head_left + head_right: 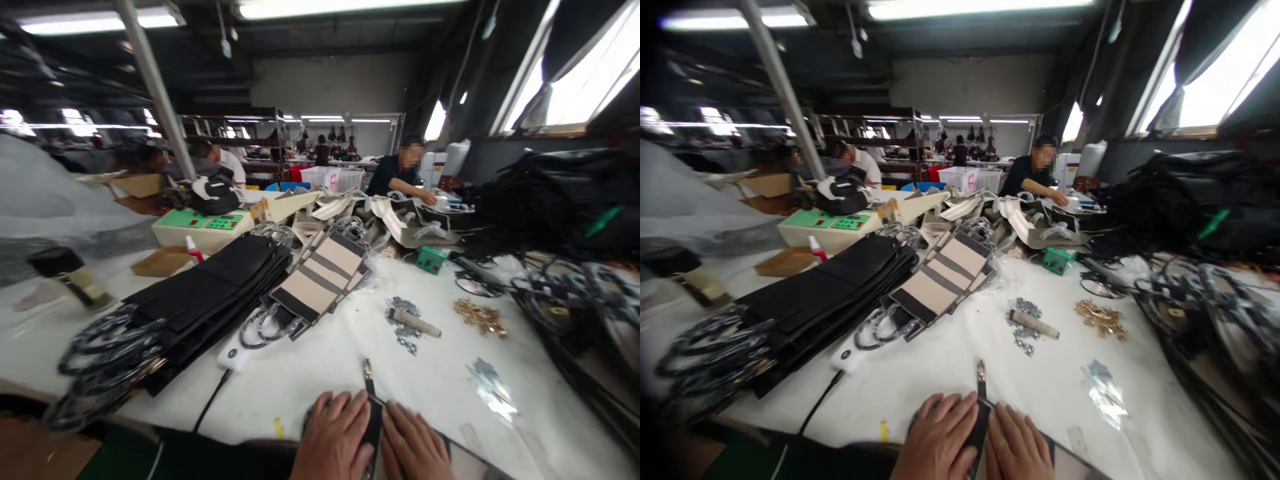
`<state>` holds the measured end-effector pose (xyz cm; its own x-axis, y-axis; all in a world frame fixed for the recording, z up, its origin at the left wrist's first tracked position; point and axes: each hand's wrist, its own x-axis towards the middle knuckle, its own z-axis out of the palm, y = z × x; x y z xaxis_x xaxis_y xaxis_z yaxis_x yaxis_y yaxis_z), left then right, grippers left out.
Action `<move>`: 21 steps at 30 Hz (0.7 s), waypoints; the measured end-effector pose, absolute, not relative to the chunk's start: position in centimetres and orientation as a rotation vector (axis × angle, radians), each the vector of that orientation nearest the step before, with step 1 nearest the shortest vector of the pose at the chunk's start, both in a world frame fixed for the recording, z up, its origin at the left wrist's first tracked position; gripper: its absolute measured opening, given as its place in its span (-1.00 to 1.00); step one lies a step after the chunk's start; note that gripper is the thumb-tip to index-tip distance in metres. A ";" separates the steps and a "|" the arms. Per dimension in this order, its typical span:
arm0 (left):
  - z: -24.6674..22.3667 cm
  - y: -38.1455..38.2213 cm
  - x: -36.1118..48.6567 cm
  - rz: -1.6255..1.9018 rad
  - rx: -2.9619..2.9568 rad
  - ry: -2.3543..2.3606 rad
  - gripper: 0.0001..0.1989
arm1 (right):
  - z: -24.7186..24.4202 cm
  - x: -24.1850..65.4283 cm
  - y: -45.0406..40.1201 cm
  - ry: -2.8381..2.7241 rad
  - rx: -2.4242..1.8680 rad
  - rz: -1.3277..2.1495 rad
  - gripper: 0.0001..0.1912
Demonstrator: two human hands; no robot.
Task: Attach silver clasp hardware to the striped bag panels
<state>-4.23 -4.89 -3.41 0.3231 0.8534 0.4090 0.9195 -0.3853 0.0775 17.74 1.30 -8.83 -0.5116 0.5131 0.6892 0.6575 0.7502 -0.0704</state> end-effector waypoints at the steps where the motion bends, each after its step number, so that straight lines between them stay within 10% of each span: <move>1: -3.0 -5.0 -4.2 -0.570 -2.415 -1.646 -0.51 | -8.0 17.8 1.1 -2.263 -0.850 -0.215 -0.62; 21: -1.7 -4.8 -3.3 -0.453 -2.410 -1.651 -0.54 | -0.3 17.4 0.1 -2.346 -1.061 0.157 -0.80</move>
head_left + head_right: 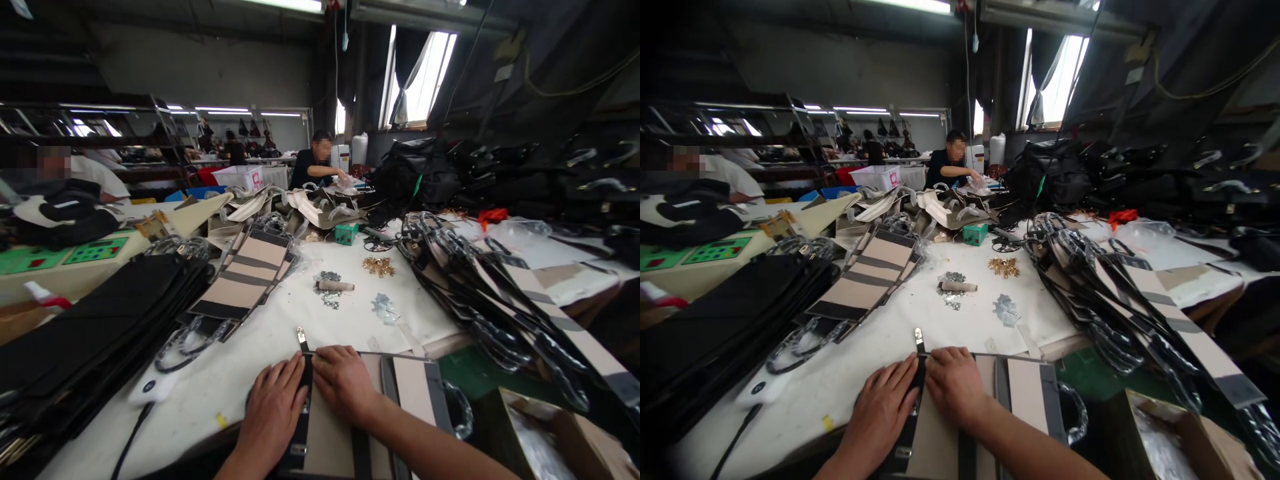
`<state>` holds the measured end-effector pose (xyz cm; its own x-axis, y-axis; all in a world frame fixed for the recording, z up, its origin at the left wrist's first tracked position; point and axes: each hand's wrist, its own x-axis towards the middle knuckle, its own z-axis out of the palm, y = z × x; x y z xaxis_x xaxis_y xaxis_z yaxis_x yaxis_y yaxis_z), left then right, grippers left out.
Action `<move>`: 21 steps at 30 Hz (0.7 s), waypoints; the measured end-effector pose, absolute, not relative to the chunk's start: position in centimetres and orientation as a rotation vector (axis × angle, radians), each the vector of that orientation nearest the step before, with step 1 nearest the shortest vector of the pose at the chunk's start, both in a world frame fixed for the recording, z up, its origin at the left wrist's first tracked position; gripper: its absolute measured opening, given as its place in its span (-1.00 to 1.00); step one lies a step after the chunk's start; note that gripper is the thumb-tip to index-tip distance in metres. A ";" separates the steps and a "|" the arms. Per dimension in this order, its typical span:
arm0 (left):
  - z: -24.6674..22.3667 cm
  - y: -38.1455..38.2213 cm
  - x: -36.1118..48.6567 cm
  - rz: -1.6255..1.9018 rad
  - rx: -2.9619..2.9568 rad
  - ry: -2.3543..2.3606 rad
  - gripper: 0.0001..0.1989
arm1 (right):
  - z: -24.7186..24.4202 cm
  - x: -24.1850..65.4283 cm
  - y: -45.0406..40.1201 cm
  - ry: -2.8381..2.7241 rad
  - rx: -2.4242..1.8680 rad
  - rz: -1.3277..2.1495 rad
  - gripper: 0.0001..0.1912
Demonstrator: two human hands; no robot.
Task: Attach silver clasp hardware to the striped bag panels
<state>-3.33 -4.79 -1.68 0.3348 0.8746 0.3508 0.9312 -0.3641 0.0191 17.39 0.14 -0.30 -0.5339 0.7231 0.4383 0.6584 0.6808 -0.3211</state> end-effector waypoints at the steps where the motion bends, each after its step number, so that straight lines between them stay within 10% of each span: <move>1: -1.6 -4.9 -3.4 -0.473 -2.408 -1.660 -0.53 | 0.0 18.1 0.7 -2.324 -1.067 0.183 -0.82; 21: -0.9 -6.6 -2.9 -0.770 -2.479 -2.084 -0.53 | -3.2 37.1 14.2 -1.944 -1.830 0.515 -0.64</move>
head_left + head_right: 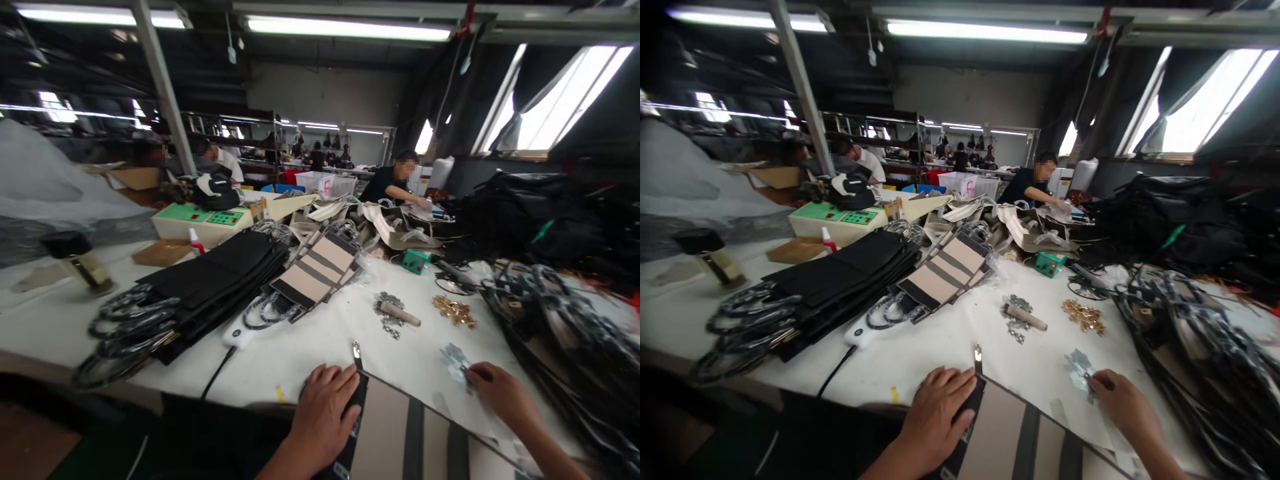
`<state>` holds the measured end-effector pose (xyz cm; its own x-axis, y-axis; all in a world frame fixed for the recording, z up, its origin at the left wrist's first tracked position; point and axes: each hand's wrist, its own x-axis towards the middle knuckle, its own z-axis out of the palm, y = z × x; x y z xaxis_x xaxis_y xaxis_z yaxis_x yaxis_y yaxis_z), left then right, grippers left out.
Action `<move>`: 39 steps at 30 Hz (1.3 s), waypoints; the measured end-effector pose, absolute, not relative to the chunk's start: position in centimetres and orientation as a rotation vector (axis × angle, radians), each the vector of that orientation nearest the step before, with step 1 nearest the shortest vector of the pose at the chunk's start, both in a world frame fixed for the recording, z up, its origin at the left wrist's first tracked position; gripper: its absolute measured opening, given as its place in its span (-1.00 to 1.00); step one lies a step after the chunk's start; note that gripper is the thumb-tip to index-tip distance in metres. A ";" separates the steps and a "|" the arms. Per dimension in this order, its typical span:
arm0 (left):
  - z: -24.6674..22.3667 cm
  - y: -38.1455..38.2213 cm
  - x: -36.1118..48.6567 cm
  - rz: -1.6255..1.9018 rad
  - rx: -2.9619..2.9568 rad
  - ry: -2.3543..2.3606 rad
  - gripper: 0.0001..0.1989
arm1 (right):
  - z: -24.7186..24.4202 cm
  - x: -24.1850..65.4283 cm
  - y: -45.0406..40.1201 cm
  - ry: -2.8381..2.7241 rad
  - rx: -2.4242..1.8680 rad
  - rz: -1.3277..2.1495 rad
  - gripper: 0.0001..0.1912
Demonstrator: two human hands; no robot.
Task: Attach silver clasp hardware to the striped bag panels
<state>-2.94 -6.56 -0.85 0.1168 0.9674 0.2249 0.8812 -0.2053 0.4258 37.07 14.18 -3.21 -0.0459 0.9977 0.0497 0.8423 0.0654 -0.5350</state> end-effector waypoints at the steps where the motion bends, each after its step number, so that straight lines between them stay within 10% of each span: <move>1: -1.0 -6.6 -2.9 0.692 2.178 1.843 -0.53 | -3.3 37.4 14.7 -1.940 -1.827 0.537 -0.63; 17: -0.2 -6.0 -2.6 0.687 2.180 1.814 -0.50 | 2.9 16.1 4.9 -2.115 -1.315 1.382 -0.69; 30: -0.7 -5.7 -2.7 0.702 2.158 1.796 -0.53 | 4.5 29.8 12.5 -2.069 -1.768 0.527 -0.61; 39: -0.4 -5.6 -2.5 0.693 2.166 1.804 -0.52 | 2.5 15.7 4.0 -2.123 -1.328 1.373 -0.68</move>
